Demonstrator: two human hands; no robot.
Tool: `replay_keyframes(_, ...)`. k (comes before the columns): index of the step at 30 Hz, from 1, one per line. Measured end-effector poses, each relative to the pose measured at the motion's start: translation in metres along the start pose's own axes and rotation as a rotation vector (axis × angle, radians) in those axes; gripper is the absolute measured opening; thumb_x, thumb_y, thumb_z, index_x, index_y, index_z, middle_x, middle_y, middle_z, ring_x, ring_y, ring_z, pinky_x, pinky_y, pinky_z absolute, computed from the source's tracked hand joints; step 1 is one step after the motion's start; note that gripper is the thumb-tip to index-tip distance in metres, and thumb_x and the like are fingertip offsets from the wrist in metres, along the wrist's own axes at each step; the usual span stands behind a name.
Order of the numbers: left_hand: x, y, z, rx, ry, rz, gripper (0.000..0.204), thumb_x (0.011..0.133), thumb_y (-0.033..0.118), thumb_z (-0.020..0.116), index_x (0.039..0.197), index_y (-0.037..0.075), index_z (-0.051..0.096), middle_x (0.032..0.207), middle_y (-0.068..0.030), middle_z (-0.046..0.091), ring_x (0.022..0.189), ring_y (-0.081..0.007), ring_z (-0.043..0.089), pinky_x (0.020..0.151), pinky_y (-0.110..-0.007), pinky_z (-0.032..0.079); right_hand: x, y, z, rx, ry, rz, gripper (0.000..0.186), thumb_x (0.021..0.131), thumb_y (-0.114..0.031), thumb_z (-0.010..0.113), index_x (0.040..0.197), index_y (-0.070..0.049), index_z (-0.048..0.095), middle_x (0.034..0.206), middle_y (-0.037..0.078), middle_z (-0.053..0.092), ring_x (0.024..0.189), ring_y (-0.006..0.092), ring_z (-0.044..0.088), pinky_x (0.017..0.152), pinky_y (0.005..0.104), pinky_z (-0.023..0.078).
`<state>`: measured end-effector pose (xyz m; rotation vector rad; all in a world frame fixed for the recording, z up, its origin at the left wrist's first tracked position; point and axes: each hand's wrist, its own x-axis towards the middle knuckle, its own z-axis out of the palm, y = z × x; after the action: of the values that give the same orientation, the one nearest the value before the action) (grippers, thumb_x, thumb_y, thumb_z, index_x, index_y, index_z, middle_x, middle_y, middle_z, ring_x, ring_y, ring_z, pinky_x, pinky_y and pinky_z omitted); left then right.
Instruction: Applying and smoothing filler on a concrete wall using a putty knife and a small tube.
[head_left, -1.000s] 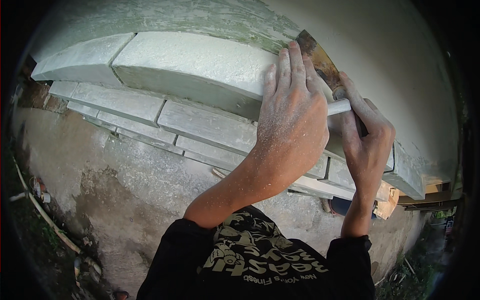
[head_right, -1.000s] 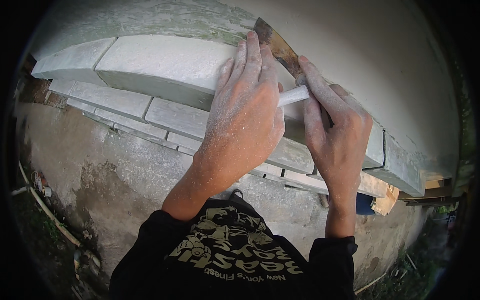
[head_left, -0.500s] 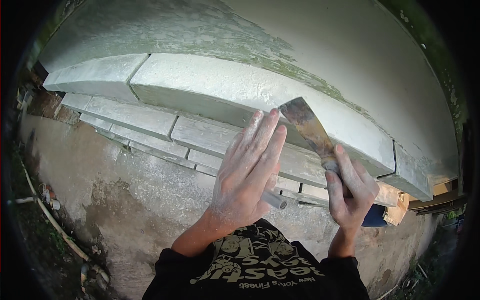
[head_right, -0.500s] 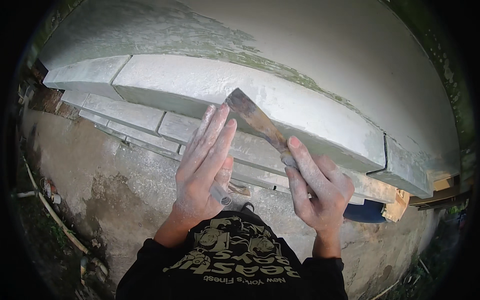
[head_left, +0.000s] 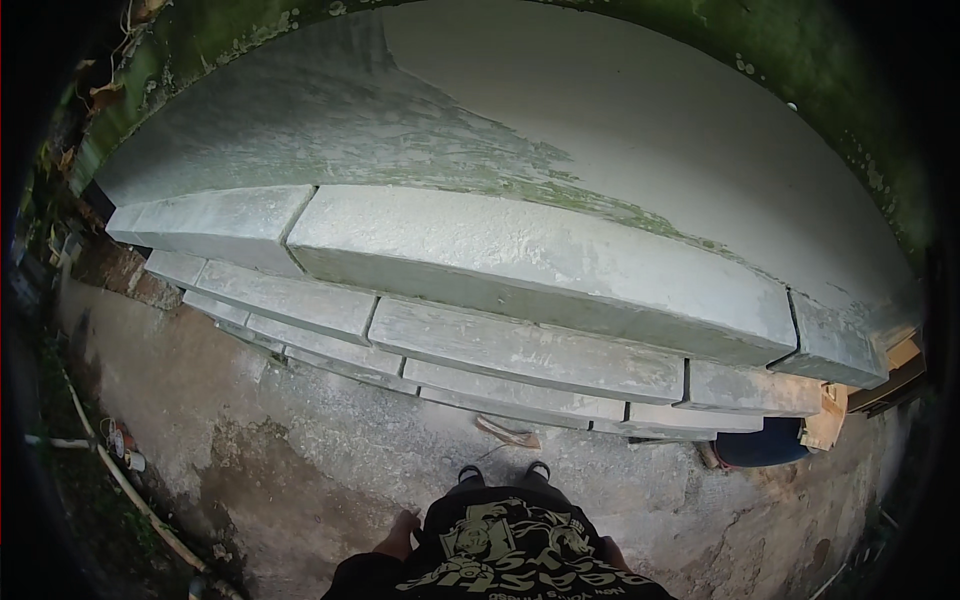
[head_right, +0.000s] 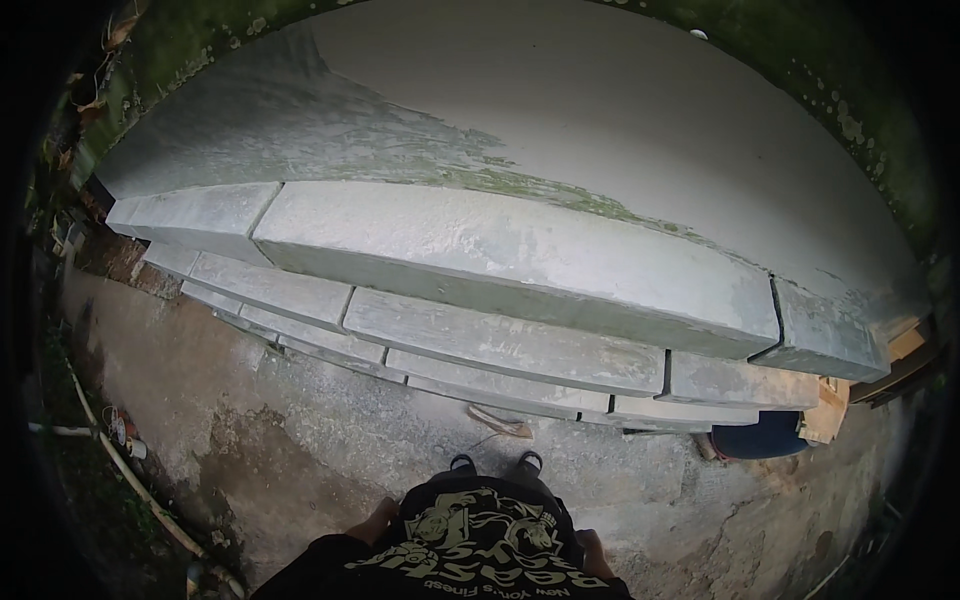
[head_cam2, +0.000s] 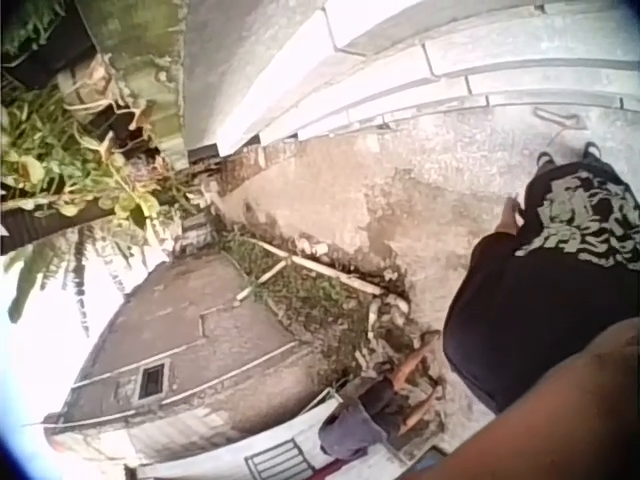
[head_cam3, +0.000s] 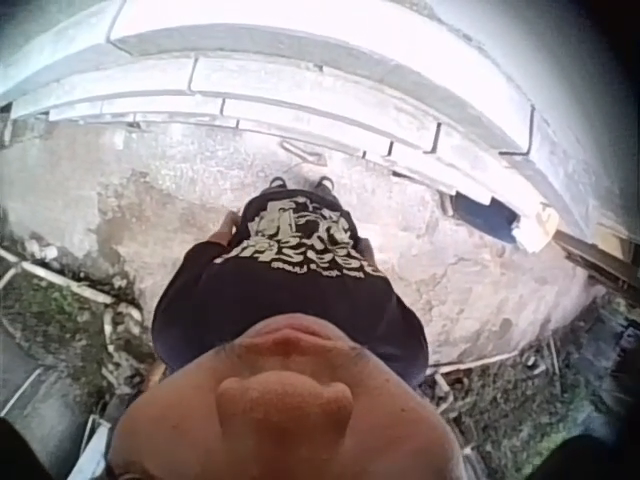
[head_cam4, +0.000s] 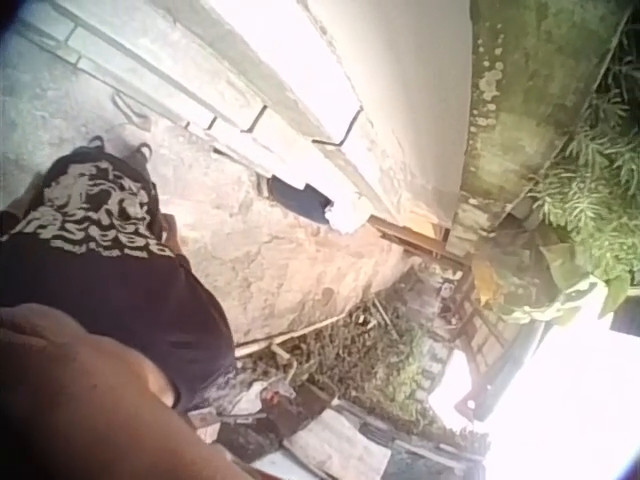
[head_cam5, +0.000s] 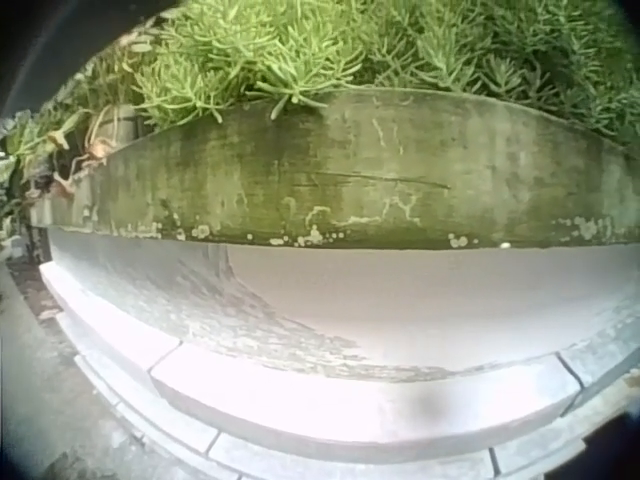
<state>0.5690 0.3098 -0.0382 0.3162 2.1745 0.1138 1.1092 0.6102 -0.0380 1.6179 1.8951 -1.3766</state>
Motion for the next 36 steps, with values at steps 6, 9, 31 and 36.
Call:
replay_keyframes(6,-0.018,-0.031,-0.006,0.594,-0.031,0.443,0.03,0.088,0.028,0.056,0.089,0.008,0.079,0.088,-0.0155,0.076,0.084,-0.0336,0.075,0.073,-0.046,0.06,0.001,0.034,0.06,-0.168,0.054,0.232,0.042,0.092,-0.047,0.061,0.095,-0.008,0.076,0.09,0.02,0.076,0.084,0.0326,0.075,0.068,0.047,0.056)
replay_keyframes(9,-0.014,-0.012,-0.016,0.712,-0.057,0.489,0.032,0.089,0.029,0.055,0.092,0.01,0.08,0.089,-0.0151,0.077,0.087,-0.0346,0.075,0.079,-0.048,0.059,0.001,0.017,0.093,-0.247,0.088,0.392,0.042,0.093,-0.047,0.059,0.094,-0.008,0.075,0.089,0.018,0.076,0.083,0.0315,0.075,0.066,0.0473,0.055)
replay_keyframes(31,-0.306,0.29,-0.363,-0.738,1.21,0.969,0.03,0.107,0.022,0.05,0.114,-0.002,0.066,0.096,-0.013,0.064,0.087,-0.0219,0.062,0.077,-0.035,0.051,-0.244,-0.624,-0.228,0.158,0.232,-1.543,0.049,0.079,-0.01,0.074,0.127,-0.004,0.071,0.098,0.018,0.071,0.08,0.0265,0.07,0.073,0.0341,0.056)
replay_keyframes(36,-0.39,0.36,-0.381,-0.578,1.278,1.41,0.03,0.103,0.015,0.053,0.121,-0.005,0.067,0.117,-0.0196,0.068,0.109,-0.0366,0.065,0.097,-0.045,0.049,-0.283,-0.65,-0.295,0.059,0.675,-1.527,0.049,0.072,-0.002,0.071,0.121,0.001,0.074,0.09,0.02,0.071,0.076,0.0263,0.069,0.07,0.031,0.053)
